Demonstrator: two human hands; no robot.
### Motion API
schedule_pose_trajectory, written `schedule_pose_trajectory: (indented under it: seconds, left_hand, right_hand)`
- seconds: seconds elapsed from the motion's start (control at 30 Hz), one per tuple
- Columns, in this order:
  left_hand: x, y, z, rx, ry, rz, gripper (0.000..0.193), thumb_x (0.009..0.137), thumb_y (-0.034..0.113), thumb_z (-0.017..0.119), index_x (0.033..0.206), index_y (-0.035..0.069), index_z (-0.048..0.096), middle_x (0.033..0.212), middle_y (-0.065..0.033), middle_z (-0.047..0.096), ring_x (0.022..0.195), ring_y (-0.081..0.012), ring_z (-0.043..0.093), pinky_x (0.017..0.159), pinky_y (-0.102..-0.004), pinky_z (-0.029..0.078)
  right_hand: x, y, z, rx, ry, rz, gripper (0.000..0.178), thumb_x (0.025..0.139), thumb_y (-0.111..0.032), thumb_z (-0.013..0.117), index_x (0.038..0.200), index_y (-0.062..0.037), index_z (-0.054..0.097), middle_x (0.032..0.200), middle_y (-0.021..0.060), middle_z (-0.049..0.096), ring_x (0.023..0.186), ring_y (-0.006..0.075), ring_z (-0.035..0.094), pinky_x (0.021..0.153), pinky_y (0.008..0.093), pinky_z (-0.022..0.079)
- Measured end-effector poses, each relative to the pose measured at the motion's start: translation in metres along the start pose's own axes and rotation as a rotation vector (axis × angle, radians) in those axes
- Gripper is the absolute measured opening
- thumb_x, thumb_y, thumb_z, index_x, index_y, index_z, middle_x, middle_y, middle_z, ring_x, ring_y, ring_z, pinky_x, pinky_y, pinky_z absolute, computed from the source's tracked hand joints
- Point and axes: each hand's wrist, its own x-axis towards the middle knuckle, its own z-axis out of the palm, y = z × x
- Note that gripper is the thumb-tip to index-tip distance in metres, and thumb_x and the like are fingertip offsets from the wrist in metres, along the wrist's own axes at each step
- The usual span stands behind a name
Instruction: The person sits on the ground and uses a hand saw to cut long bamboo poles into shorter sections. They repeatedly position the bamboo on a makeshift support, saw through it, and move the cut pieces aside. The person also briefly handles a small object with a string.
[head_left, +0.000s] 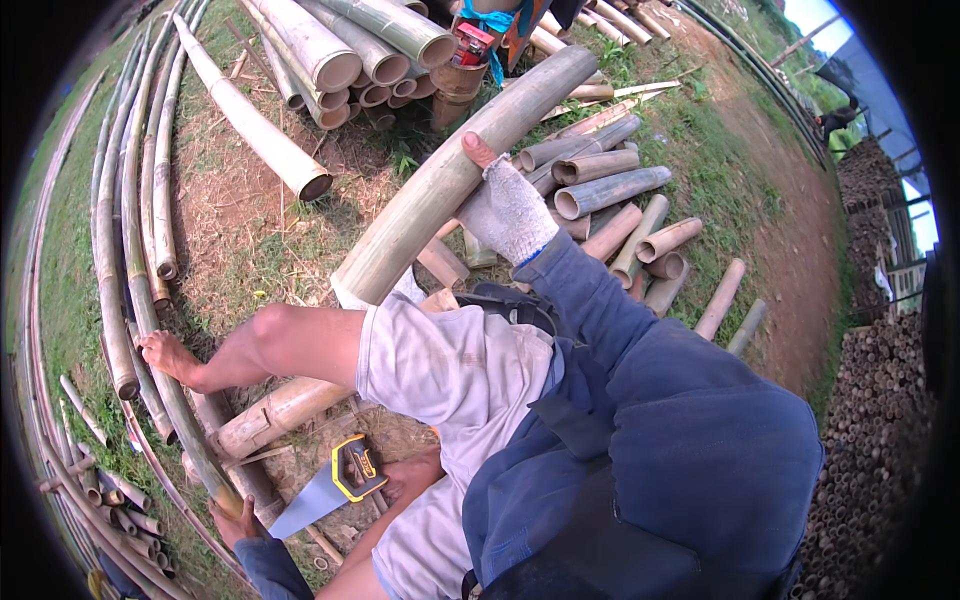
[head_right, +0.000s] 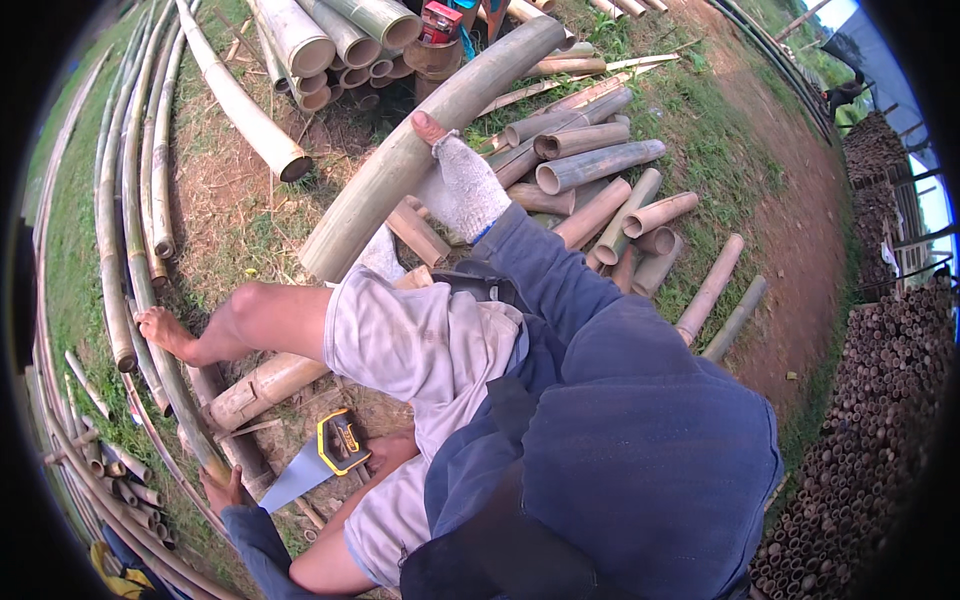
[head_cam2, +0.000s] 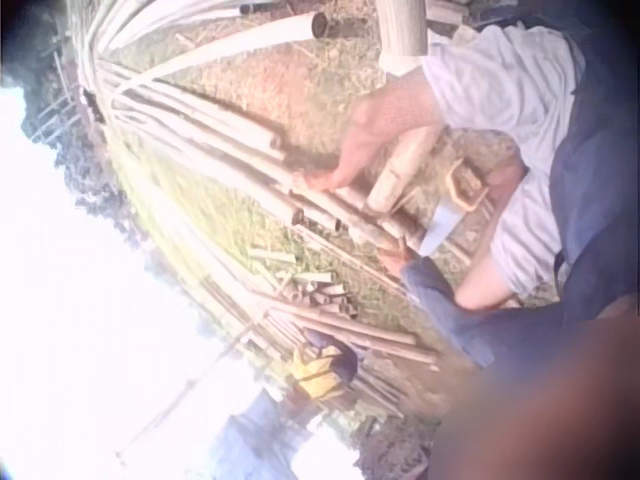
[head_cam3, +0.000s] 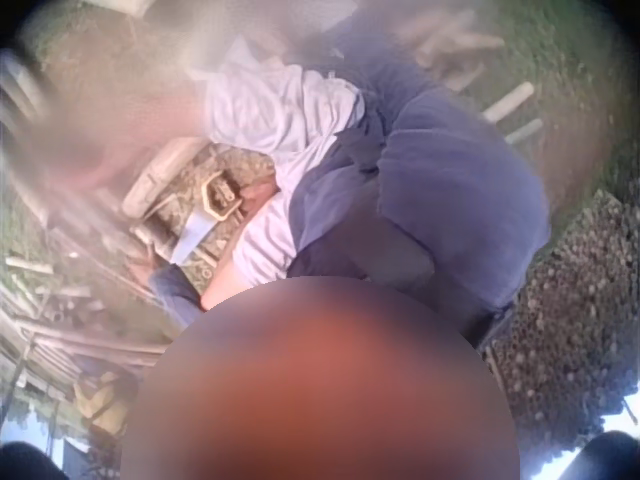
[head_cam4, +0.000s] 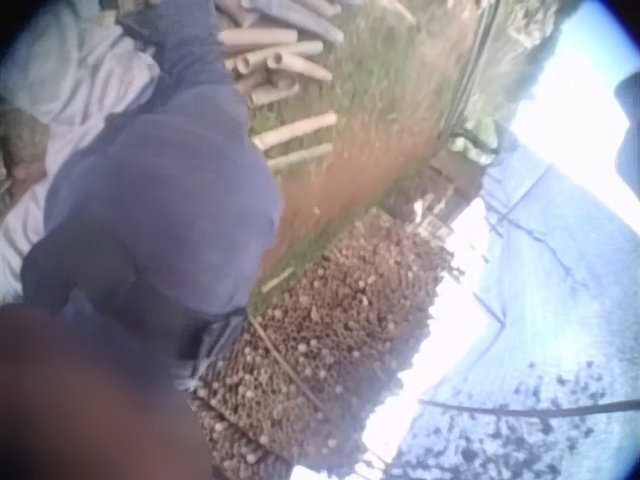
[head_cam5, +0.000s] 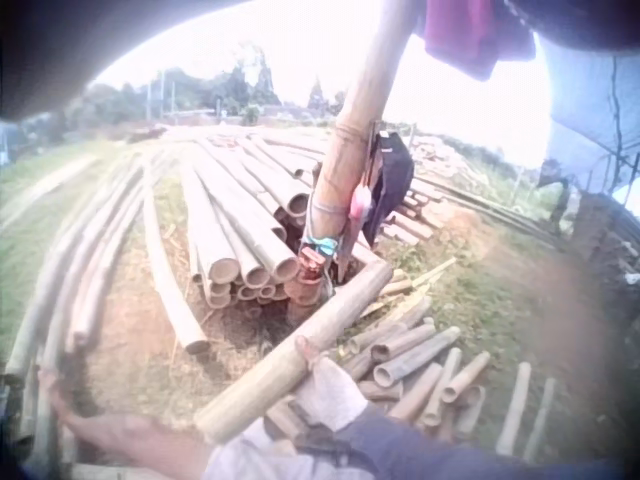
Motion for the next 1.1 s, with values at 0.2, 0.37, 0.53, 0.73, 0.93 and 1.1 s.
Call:
schedule_pose_trajectory:
  seconds: [0.2, 0.37, 0.53, 0.73, 0.93, 1.1]
  left_hand:
    - [-0.005, -0.01, 0.008, -0.174, -0.027, -0.015, 0.1, 0.072, 0.041, 0.093, 0.153, 0.012, 0.044, 0.132, -0.0247, 0.07, 0.122, -0.044, 0.067, 0.106, -0.051, 0.05]
    - [-0.009, -0.003, 0.007, -0.164, 0.012, -0.035, 0.097, 0.07, 0.038, 0.094, 0.15, 0.01, 0.045, 0.126, -0.0257, 0.071, 0.117, -0.0437, 0.069, 0.102, -0.0514, 0.052]
    - [-0.015, 0.012, -0.001, -0.13, 0.0, -0.086, 0.091, 0.069, 0.034, 0.095, 0.142, 0.007, 0.048, 0.12, -0.0252, 0.074, 0.11, -0.0459, 0.072, 0.098, -0.0525, 0.054]
    - [-0.03, 0.018, -0.009, -0.176, 0.03, -0.1, 0.088, 0.069, 0.041, 0.094, 0.137, 0.008, 0.051, 0.116, -0.0282, 0.072, 0.11, -0.0484, 0.069, 0.096, -0.0525, 0.054]
    - [-0.042, 0.012, -0.028, -0.296, -0.075, -0.1, 0.092, 0.069, 0.042, 0.095, 0.14, 0.004, 0.051, 0.12, -0.0273, 0.072, 0.116, -0.0457, 0.069, 0.102, -0.0484, 0.052]
    - [-0.097, -0.026, -0.008, -0.503, -0.111, -0.007, 0.091, 0.068, 0.04, 0.097, 0.141, 0.004, 0.054, 0.126, -0.0228, 0.07, 0.122, -0.0407, 0.067, 0.107, -0.0443, 0.05]
  right_hand:
    - [0.027, -0.11, -0.165, 0.051, 0.675, -0.013, 0.055, 0.099, -0.039, 0.077, 0.141, -0.0117, 0.056, 0.13, 0.0109, 0.066, 0.123, 0.0317, 0.061, 0.117, 0.0476, 0.044]
    - [0.023, -0.143, -0.274, -0.724, 1.11, -0.188, 0.074, 0.087, -0.04, 0.086, 0.147, -0.0111, 0.052, 0.141, 0.0173, 0.057, 0.122, 0.0344, 0.062, 0.099, 0.0495, 0.056]
    - [0.001, -0.101, -0.319, -1.553, 1.09, -0.06, 0.087, 0.08, -0.05, 0.081, 0.151, -0.0087, 0.051, 0.146, 0.0316, 0.051, 0.133, 0.0457, 0.056, 0.111, 0.0461, 0.048]
    - [-0.05, 0.028, -0.264, -1.951, 0.247, -0.356, 0.052, 0.093, -0.024, 0.074, 0.136, 0.001, 0.06, 0.132, 0.0274, 0.058, 0.115, 0.0471, 0.062, 0.102, 0.0501, 0.05]
    - [-0.021, 0.086, -0.269, -1.925, -0.256, -0.266, 0.05, 0.095, -0.02, 0.072, 0.136, 0.0019, 0.053, 0.135, 0.0248, 0.056, 0.116, 0.0414, 0.061, 0.099, 0.0484, 0.052]
    - [0.022, 0.104, -0.264, -1.165, 0.182, 0.287, 0.049, 0.099, -0.018, 0.066, 0.142, 0.0023, 0.052, 0.137, 0.0215, 0.057, 0.117, 0.0343, 0.062, 0.097, 0.0454, 0.054]
